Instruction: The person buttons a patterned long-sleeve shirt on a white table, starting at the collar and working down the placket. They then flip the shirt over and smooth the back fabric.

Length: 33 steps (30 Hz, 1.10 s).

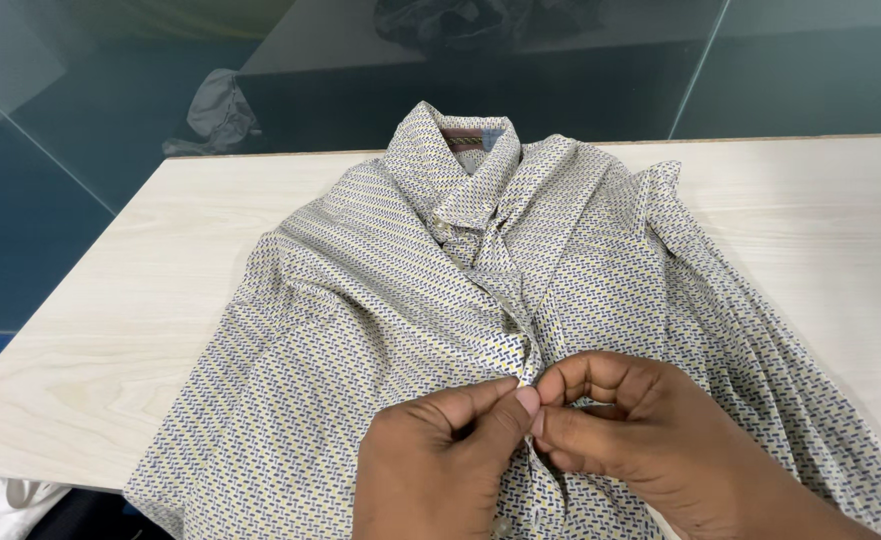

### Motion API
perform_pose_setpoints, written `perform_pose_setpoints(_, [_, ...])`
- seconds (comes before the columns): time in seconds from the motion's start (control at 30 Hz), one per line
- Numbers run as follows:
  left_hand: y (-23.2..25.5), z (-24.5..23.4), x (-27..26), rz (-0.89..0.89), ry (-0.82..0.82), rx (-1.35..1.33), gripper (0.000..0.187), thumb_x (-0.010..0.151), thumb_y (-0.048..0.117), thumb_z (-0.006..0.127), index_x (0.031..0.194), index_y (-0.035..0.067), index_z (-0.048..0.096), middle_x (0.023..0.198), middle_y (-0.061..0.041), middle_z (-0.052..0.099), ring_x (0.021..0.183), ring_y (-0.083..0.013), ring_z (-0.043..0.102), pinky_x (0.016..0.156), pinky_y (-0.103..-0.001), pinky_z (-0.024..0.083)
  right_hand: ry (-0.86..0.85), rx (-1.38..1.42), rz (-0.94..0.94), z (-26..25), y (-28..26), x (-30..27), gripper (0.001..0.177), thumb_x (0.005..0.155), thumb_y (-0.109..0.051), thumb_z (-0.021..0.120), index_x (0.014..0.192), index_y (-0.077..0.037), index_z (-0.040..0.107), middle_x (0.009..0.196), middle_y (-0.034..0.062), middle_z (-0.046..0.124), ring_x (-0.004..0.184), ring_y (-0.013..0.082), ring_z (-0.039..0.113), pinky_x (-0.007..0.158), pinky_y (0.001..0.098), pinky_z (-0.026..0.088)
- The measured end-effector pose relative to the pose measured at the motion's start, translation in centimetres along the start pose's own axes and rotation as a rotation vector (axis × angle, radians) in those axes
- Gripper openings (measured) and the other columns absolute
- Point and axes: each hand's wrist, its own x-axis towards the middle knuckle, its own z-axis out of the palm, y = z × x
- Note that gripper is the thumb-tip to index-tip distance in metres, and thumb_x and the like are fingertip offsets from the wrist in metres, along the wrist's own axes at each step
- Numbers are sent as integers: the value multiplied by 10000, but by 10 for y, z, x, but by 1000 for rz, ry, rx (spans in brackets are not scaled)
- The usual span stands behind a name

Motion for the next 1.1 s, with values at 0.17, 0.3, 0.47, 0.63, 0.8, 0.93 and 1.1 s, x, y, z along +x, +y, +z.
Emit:
perform_pose_setpoints(0.17, [-4,0,0,-25,44,13,263,858,210,790,1080,84,851,870,-89,836,797,-137,813,760,-267,635,5,-50,-33,4,-1,0,174,900,-110,777,1010,15,727,791,77,726,734,140,669,718,290,577])
perform_pose_setpoints(0.3, [-7,-1,4,133,25,-112,309,833,178,810,1100,23,813,898,-90,835,816,-115,793,759,-253,611,10,-82,-52,6,1,-2,196,916,-145,775,1030,5,722,822,77,750,783,142,714,763,293,605])
perform_pose_setpoints(0.47, [-1,-4,5,-22,28,-179,420,816,104,805,1186,0,635,855,-135,824,749,-137,783,701,-257,589,34,-94,-48,5,4,-3,221,932,-189,767,1036,-10,691,829,88,739,795,143,708,764,299,607])
perform_pose_setpoints(0.63, [2,-3,2,-50,47,-200,445,852,105,823,1184,8,544,773,-143,803,633,-135,638,602,-264,495,-69,-42,-110,0,5,-2,230,964,-215,733,1063,-17,670,870,69,732,830,130,700,783,297,610])
perform_pose_setpoints(0.8, [-4,-6,9,-112,24,-465,392,802,97,775,1134,11,585,747,-95,727,606,-103,620,564,-248,487,-65,-69,-85,4,5,1,208,981,-199,695,1068,-10,707,848,57,701,799,125,652,756,297,588])
perform_pose_setpoints(0.93, [-11,-7,15,-193,42,-531,350,806,102,773,1096,0,605,734,-64,656,573,-134,575,517,-278,467,58,-119,57,8,3,3,215,989,-178,625,1087,1,693,895,68,716,855,144,678,797,316,601])
perform_pose_setpoints(1.1, [-11,-15,17,-244,-40,-560,381,829,99,814,1149,20,622,767,-79,657,596,-152,575,549,-290,496,-95,-218,-20,7,0,2,237,984,-230,671,1150,-63,692,864,52,683,824,132,619,765,307,582])
